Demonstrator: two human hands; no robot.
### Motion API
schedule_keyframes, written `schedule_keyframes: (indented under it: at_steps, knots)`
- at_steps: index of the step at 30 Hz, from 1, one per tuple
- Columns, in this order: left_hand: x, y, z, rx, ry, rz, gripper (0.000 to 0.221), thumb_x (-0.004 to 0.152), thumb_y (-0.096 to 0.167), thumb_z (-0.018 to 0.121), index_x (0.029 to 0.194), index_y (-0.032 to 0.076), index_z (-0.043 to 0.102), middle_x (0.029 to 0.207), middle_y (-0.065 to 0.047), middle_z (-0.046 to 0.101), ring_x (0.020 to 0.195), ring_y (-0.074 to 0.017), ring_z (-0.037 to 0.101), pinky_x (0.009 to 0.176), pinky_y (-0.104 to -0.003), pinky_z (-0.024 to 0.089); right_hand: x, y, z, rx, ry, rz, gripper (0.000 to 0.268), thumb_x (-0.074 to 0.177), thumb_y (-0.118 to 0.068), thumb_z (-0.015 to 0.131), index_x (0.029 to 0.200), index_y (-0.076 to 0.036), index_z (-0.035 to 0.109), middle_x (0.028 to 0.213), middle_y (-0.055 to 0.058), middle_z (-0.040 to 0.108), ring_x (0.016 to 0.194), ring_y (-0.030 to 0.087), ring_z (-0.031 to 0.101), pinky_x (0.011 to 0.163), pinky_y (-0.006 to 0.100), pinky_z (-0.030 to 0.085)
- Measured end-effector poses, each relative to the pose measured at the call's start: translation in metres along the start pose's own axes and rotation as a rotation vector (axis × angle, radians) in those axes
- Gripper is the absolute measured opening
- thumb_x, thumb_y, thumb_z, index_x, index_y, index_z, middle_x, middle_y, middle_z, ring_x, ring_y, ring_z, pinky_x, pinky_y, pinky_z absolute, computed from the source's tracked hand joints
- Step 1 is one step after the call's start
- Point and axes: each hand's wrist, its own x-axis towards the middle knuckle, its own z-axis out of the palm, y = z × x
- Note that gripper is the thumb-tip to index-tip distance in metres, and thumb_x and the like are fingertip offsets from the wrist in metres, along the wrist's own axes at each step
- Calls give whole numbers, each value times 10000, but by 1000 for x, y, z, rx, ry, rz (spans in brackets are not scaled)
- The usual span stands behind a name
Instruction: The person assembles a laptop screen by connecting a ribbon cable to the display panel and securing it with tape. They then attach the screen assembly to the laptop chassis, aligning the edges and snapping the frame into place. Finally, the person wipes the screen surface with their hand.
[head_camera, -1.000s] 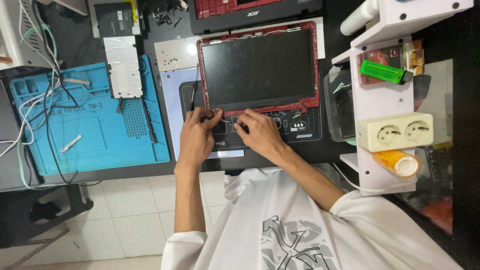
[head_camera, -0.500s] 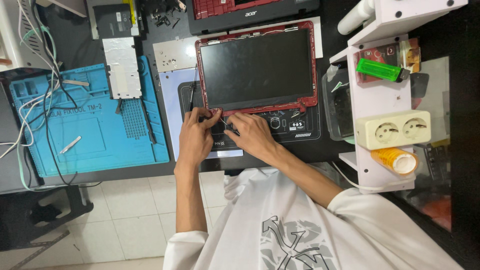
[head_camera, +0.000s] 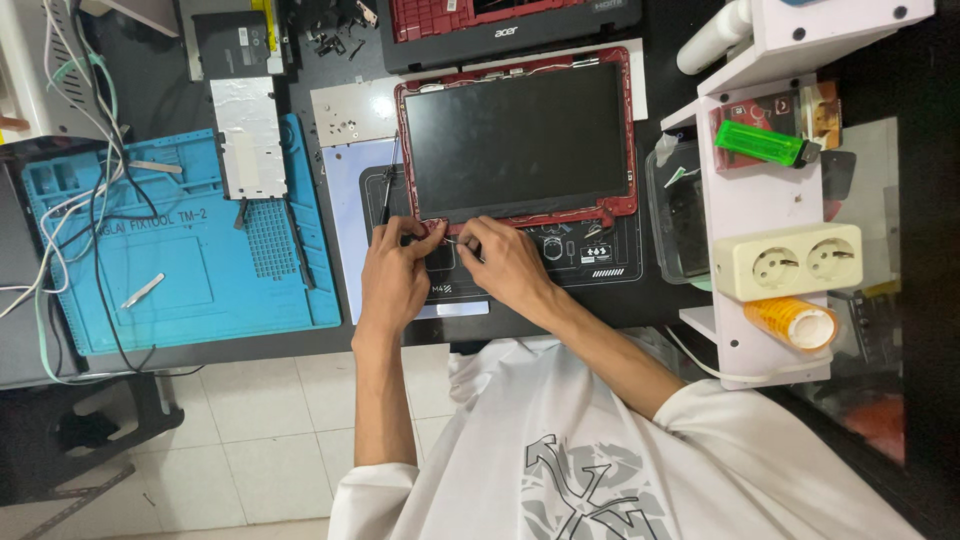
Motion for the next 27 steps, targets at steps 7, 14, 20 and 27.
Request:
schedule_keyframes:
  at_steps: [7, 14, 20, 27]
  knots:
    - [-1, 1, 1, 9, 1, -3, 573, 769, -120, 566, 1230, 146, 778, 1120, -86, 640, 1034, -315, 566, 918, -415, 493, -4, 8, 0, -95, 17, -184, 108, 897, -19, 706, 1002, -34, 683, 959, 106, 634, 810, 323, 689, 683, 439, 547]
    - [-3, 6, -3, 40, -6, -5, 642, 735, -130, 551, 1272, 151, 763, 1125, -90, 633, 1023, -310, 569, 912, -412, 494, -11, 19, -2, -231, 90, -330, 289, 824, 57, 672, 1081, -50, 749, 1005, 78, 631, 886, 265, 686, 734, 382, 579]
    - [-17, 27, 6, 229, 56, 47, 473, 902, 102, 639, 1372, 50, 643, 1269, -138, 584, 1234, -327, 532, 1006, -486, 418, -22, 21, -6, -345, 93, -369, 445, 764, 80, 658, 1176, -53, 761, 1061, 103, 632, 954, 269, 621, 786, 393, 561]
    - [-22, 36, 24, 292, 134, -7, 468, 961, 210, 631, 1396, 37, 603, 1367, -159, 550, 1359, -344, 457, 1089, -530, 347, -26, 27, -26, -321, 133, -444, 388, 761, 44, 716, 1136, -48, 759, 1080, 86, 658, 1007, 292, 618, 876, 446, 507]
